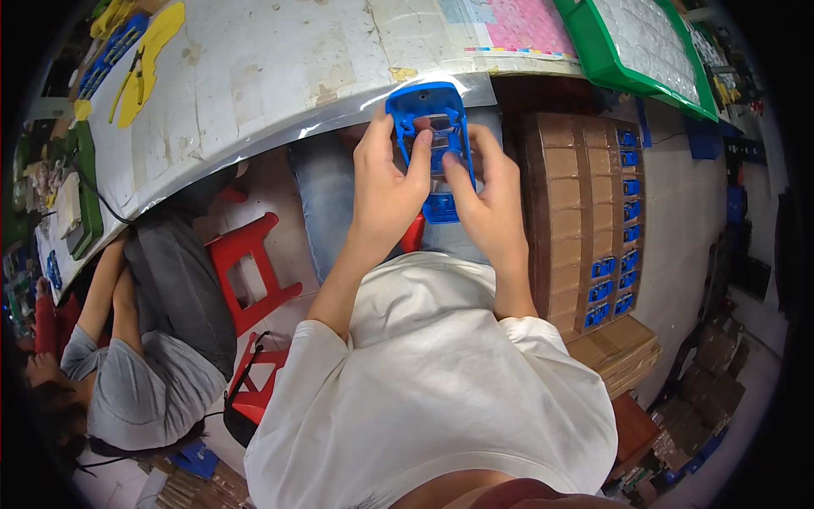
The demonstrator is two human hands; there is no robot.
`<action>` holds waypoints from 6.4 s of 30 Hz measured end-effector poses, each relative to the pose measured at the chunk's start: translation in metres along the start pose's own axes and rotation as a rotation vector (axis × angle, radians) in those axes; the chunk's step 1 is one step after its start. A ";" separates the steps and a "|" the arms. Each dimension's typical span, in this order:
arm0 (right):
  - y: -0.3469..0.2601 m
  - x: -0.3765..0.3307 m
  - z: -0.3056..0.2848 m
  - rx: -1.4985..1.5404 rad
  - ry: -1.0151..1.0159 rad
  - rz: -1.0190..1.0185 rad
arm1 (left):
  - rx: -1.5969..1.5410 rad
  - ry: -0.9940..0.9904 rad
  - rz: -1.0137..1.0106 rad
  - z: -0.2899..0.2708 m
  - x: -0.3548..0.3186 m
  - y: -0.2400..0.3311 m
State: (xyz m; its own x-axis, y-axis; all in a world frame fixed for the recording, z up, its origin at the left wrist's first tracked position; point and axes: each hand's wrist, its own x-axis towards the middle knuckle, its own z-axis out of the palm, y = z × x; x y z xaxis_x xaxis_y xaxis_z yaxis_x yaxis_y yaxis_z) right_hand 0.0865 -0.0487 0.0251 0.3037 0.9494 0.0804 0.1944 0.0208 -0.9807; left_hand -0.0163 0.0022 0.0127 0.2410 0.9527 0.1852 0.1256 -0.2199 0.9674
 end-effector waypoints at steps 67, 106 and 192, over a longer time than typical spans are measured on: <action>0.021 -0.011 0.004 0.150 -0.080 0.152 | -0.018 0.060 0.054 0.001 -0.002 -0.016; 0.015 -0.005 0.014 0.034 -0.057 0.085 | -0.126 0.200 0.104 -0.003 0.003 -0.017; 0.108 0.265 -0.580 -1.212 0.623 0.478 | 0.386 -0.394 0.859 0.167 0.247 0.052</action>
State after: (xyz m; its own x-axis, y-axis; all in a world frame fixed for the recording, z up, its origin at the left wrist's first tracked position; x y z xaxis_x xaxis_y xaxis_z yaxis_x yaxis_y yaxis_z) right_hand 0.7289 0.0233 0.0440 0.8531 0.4943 0.1668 0.5205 -0.8279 -0.2091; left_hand 0.2105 0.1911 0.0801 0.6869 0.3195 0.6527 0.0461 -0.9155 0.3996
